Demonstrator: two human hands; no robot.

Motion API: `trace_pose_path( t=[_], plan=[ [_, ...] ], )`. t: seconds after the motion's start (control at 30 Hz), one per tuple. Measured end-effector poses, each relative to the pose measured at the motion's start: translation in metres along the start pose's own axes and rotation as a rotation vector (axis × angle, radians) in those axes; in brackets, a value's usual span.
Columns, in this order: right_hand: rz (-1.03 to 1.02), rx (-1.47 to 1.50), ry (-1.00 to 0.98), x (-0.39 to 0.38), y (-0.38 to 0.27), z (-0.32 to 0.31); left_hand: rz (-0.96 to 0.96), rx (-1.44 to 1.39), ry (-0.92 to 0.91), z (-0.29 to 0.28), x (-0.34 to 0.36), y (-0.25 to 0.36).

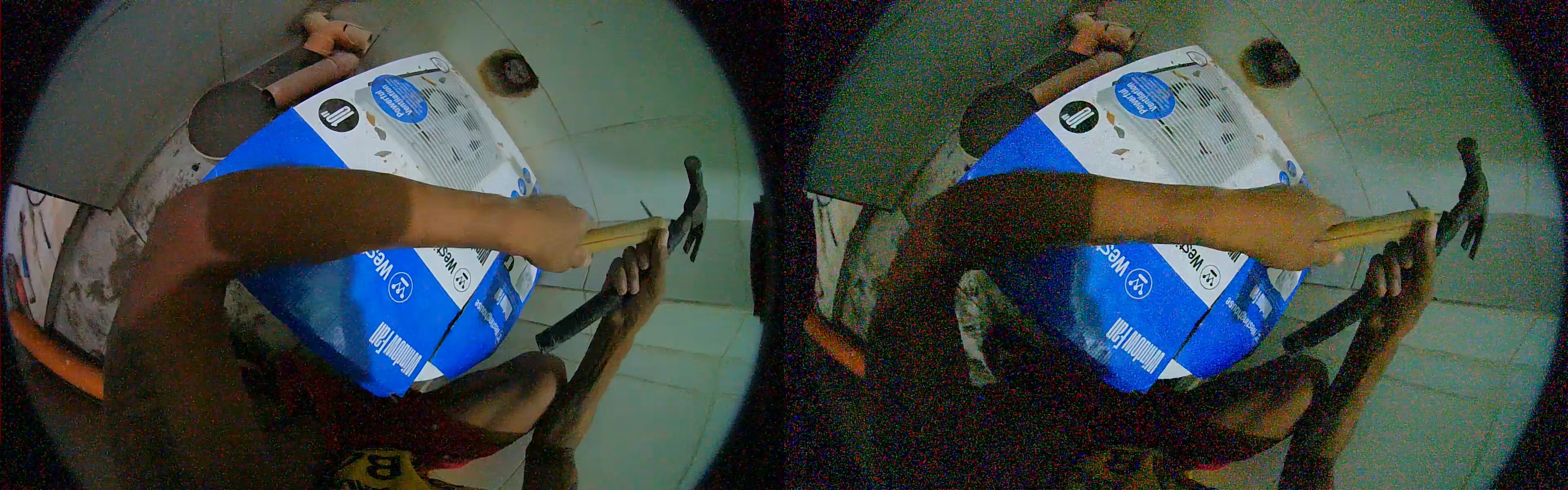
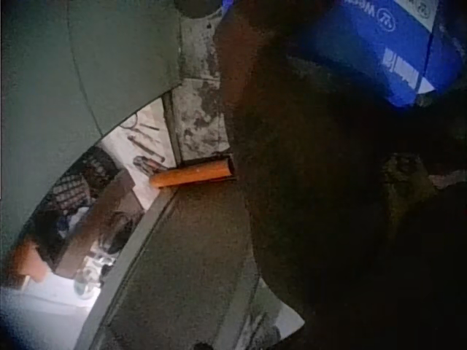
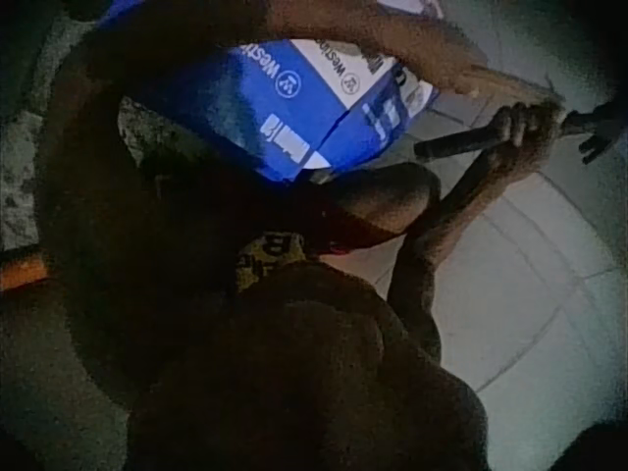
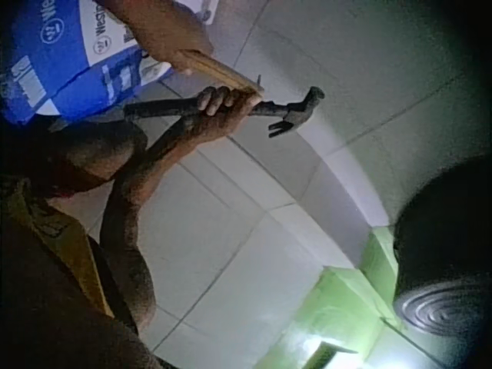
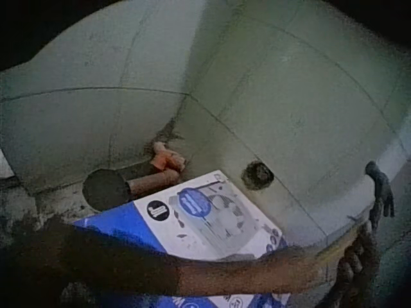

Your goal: Using a hammer and a makeshift chisel/punch to create or enlarge a hole in a tiled surface, likely for plumbing.

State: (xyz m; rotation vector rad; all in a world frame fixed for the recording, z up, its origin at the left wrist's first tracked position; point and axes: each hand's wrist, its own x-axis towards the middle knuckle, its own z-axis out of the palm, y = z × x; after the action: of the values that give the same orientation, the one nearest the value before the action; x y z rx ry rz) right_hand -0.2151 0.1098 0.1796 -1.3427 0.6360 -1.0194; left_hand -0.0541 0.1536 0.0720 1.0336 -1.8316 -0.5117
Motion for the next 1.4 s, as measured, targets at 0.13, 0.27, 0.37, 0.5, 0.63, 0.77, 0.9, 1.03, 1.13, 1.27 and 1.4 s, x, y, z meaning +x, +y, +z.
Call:
trace_pose_path(
  t=[0.13,0.27,0.37,0.5,0.63,0.77,0.9,1.03,1.13,1.27,1.4],
  plan=[
    [-0.017,-0.231,-0.033,0.000,0.002,0.011,-0.289,-0.477,0.093,0.007,0.010,-0.016],
    [-0.046,-0.429,0.076,0.002,0.007,0.023,-0.529,-0.813,0.575,0.023,0.056,-0.070],
    [-0.107,-0.627,0.110,0.003,0.011,0.027,-0.462,-1.115,0.783,0.035,0.088,-0.130],
    [0.003,-0.651,0.183,-0.002,0.012,0.030,-0.483,-1.431,0.861,0.053,0.092,-0.174],
    [0.001,-0.789,0.083,-0.010,0.005,0.035,-0.382,-1.625,0.944,0.061,0.078,-0.187],
    [0.060,-0.906,-0.016,-0.011,0.003,0.044,-0.261,-1.750,0.921,0.062,0.076,-0.209],
    [-0.131,-1.077,-0.165,0.013,0.012,0.054,-0.276,-1.637,0.843,0.074,0.088,-0.233],
    [-0.233,-1.302,-0.349,0.057,0.023,0.060,-0.172,-1.067,0.877,0.079,0.085,-0.244],
    [-0.254,-1.578,-0.477,0.088,0.035,0.061,-0.053,-0.451,0.687,0.072,0.077,-0.249],
    [-0.726,-1.744,-0.910,0.118,0.066,0.059,-0.211,-0.833,0.577,0.064,0.087,-0.247],
    [-0.872,-1.941,-1.095,0.140,0.094,0.057,-0.341,0.072,0.677,0.073,0.090,-0.235]
  ],
)
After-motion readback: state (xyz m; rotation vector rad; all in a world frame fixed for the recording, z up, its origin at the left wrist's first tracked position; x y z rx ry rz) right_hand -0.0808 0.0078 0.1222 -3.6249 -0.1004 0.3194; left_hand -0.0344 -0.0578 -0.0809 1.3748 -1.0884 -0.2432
